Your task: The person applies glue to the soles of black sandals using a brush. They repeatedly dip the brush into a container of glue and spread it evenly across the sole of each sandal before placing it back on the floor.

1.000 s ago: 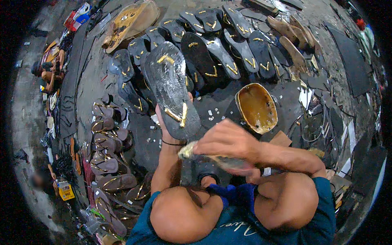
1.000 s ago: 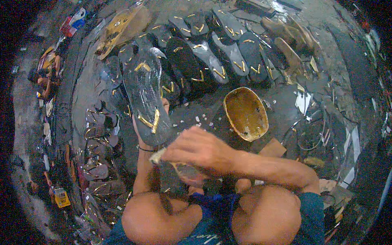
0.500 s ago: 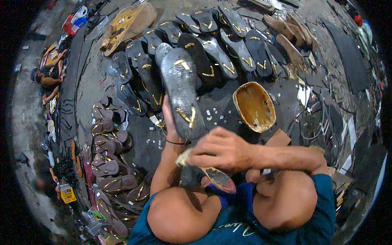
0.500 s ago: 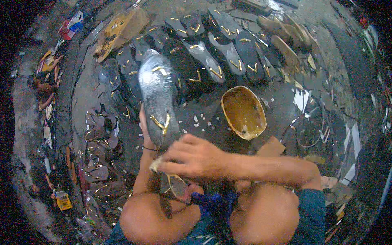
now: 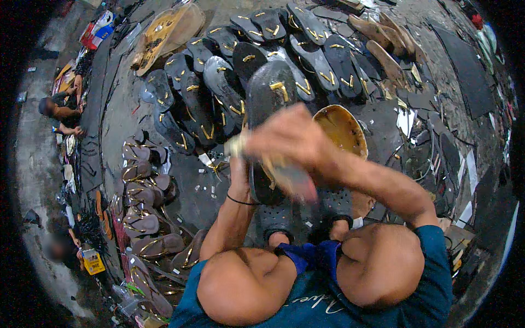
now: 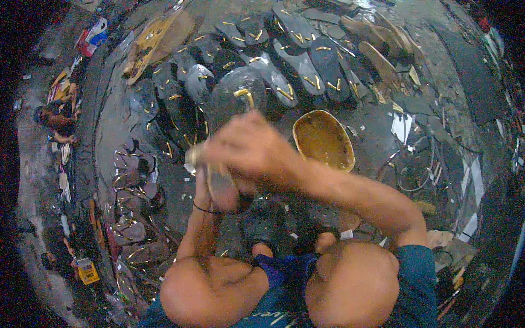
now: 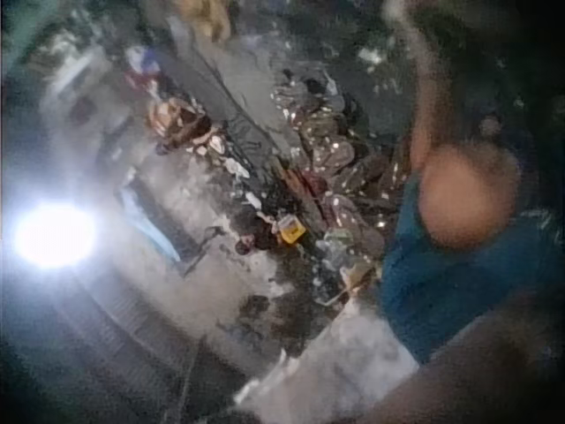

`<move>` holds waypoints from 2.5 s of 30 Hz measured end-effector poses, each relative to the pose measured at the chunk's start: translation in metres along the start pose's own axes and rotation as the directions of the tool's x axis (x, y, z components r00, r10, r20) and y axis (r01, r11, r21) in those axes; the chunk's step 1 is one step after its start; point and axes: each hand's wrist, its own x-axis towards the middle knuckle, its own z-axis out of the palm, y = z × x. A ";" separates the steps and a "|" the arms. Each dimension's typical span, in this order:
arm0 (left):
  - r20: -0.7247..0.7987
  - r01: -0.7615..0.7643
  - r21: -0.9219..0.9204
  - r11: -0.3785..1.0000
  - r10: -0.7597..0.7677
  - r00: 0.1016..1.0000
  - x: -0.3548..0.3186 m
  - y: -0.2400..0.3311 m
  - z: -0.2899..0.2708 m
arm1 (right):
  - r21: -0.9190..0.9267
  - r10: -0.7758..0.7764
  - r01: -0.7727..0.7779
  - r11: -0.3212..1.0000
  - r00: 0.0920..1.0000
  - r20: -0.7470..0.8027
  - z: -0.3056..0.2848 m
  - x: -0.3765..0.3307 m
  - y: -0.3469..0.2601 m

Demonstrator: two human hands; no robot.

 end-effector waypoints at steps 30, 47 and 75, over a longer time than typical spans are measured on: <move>0.176 0.079 -0.398 0.914 -0.009 0.984 0.206 -0.072 0.045 | -0.180 0.755 -0.751 0.635 0.653 -0.064 -0.038 -0.136 -0.022; -0.445 -0.363 0.471 0.804 0.572 0.689 -0.002 0.007 -0.262 | -0.230 0.746 -0.802 0.551 0.597 -0.294 -0.038 -0.137 0.026; 0.174 -0.172 0.911 0.374 0.027 0.984 -0.063 -0.122 -0.131 | 0.097 0.935 -0.995 0.029 0.062 0.348 -0.092 -0.142 -0.011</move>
